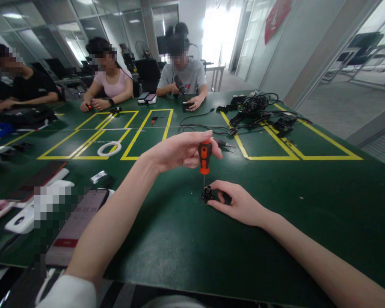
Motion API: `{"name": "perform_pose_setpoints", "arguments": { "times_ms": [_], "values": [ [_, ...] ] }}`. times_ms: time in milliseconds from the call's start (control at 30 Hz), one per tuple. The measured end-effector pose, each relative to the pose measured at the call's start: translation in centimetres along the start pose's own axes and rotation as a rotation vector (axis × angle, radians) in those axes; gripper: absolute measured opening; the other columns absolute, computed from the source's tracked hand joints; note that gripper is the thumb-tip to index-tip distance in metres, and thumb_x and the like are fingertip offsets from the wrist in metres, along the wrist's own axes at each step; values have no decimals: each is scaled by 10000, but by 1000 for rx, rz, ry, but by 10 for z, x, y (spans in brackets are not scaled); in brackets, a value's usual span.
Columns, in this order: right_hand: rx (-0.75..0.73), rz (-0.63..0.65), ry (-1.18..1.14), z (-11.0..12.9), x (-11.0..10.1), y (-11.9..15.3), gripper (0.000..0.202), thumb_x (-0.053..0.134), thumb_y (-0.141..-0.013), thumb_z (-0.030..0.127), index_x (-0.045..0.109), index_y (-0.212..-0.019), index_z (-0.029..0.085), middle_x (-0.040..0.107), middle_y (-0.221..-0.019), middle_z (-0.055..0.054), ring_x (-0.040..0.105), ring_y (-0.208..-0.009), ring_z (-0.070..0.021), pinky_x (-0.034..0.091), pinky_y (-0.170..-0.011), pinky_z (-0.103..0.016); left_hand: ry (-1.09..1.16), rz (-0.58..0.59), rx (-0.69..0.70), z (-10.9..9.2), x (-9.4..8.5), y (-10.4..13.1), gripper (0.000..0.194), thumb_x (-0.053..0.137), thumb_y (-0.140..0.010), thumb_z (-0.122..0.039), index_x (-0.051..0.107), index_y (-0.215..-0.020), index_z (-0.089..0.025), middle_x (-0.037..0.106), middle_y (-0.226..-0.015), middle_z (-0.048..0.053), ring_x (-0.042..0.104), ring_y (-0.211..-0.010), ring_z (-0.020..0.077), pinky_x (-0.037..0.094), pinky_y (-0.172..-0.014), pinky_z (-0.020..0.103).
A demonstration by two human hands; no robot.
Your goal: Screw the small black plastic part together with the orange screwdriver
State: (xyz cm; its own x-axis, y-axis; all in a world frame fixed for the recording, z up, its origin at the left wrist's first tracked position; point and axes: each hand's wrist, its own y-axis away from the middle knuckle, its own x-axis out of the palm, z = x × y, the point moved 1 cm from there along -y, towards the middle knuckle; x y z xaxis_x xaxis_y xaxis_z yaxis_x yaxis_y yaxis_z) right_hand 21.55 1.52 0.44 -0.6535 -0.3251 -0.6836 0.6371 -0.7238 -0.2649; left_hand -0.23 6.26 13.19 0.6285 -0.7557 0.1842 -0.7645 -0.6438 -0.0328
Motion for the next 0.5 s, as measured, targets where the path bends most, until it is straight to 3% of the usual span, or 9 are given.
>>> {"name": "perform_pose_setpoints", "arguments": {
  "times_ms": [100,200,333,500],
  "values": [
    [1,-2,-5,-1,0,1,167,697,-983,291,679,-1108,181,701,-893,-18,582,-649,-132,457,-648,-260,20,57,-12,0,-2,-2,442,701,-891,-531,708,-871,-89,792,-960,140,438,-469,43,278,-433,210],
    [1,-2,-7,-1,1,1,171,696,-984,294,679,-1109,178,690,-874,-13,579,-645,-132,454,-648,-259,38,69,-28,0,-4,-3,379,640,-919,-458,696,-864,-87,805,-950,161,431,-441,45,275,-429,211],
    [2,0,-4,-2,1,1,179,687,-989,302,681,-1116,175,681,-860,-11,572,-646,-132,448,-648,-257,40,47,-33,0,-3,-2,319,667,-915,-408,689,-867,-93,786,-835,116,435,-428,45,244,-412,201],
    [-10,-10,-10,-1,1,1,168,687,-986,293,680,-1107,176,687,-887,-15,571,-650,-128,452,-655,-257,16,42,-16,0,-2,-1,371,761,-860,-423,746,-1023,-90,747,-826,71,448,-482,45,245,-421,199]
  ]
}}
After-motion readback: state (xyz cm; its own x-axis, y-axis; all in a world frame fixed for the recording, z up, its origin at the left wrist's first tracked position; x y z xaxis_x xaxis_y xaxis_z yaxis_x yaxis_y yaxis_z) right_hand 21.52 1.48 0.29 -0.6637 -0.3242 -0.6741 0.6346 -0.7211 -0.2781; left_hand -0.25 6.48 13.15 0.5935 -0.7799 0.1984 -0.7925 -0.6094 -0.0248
